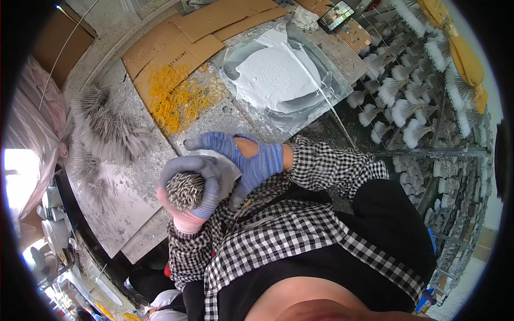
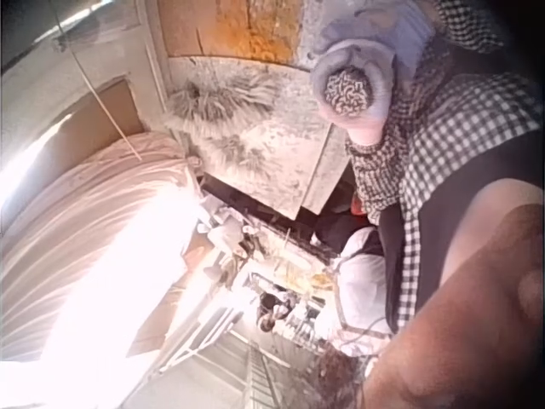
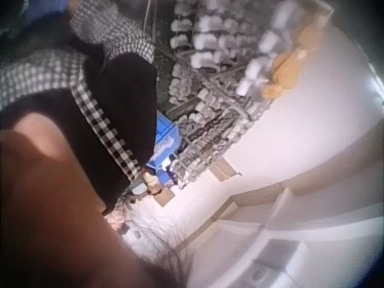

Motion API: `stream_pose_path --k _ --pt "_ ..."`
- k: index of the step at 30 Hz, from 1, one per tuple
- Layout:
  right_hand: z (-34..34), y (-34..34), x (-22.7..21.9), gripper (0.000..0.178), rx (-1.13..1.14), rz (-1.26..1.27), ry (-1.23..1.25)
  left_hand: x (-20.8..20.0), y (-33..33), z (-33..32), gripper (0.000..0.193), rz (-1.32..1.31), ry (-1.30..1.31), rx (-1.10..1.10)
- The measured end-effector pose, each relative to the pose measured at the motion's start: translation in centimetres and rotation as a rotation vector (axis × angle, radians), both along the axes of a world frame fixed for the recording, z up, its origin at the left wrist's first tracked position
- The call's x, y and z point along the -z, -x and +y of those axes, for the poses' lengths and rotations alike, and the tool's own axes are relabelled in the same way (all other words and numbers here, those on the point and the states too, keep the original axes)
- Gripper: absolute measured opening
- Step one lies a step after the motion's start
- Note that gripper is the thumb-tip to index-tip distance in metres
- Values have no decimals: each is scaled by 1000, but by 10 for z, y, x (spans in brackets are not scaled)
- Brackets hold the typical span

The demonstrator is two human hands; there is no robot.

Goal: Assembling brush components by inserting bristles into brush heads and dipping them in adhesive.

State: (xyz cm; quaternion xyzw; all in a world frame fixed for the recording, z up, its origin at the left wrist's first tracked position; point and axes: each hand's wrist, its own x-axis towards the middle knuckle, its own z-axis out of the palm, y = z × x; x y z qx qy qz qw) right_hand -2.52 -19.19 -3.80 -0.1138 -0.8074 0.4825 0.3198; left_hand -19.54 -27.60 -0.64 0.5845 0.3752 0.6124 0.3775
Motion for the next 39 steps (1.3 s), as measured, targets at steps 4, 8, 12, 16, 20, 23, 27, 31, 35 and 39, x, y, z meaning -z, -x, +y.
stream_pose_path --k 4,8,12,16,20,23,27,31,35,39 --pt "-6 34 44 108 247 188 -357 -12 -25 12 38 96 -207 -105" --pt "5 28 88 106 186 -197 -41 55 -4 37 26 69 155 -220" --pt "-7 20 65 121 230 -12 -125 25 -17 16 23 -363 195 -25" --pt "-21 24 49 116 152 53 50 12 -25 11 26 -472 155 -12" --pt "-22 33 70 99 134 -4 81 17 -27 17 60 -482 46 -42" --pt "-22 10 53 92 27 40 129 -2 -10 29 89 -331 165 -92" --pt "-31 -6 31 99 -269 78 823 -20 3 25 115 -340 346 167" --pt "-42 17 70 91 -127 24 -101 -15 11 19 125 17 156 684" --pt "-30 -7 50 107 -401 -133 498 -9 -14 0 88 -303 315 497" --pt "-3 -8 7 109 -285 -131 437 -6 0 -1 63 6 158 302"
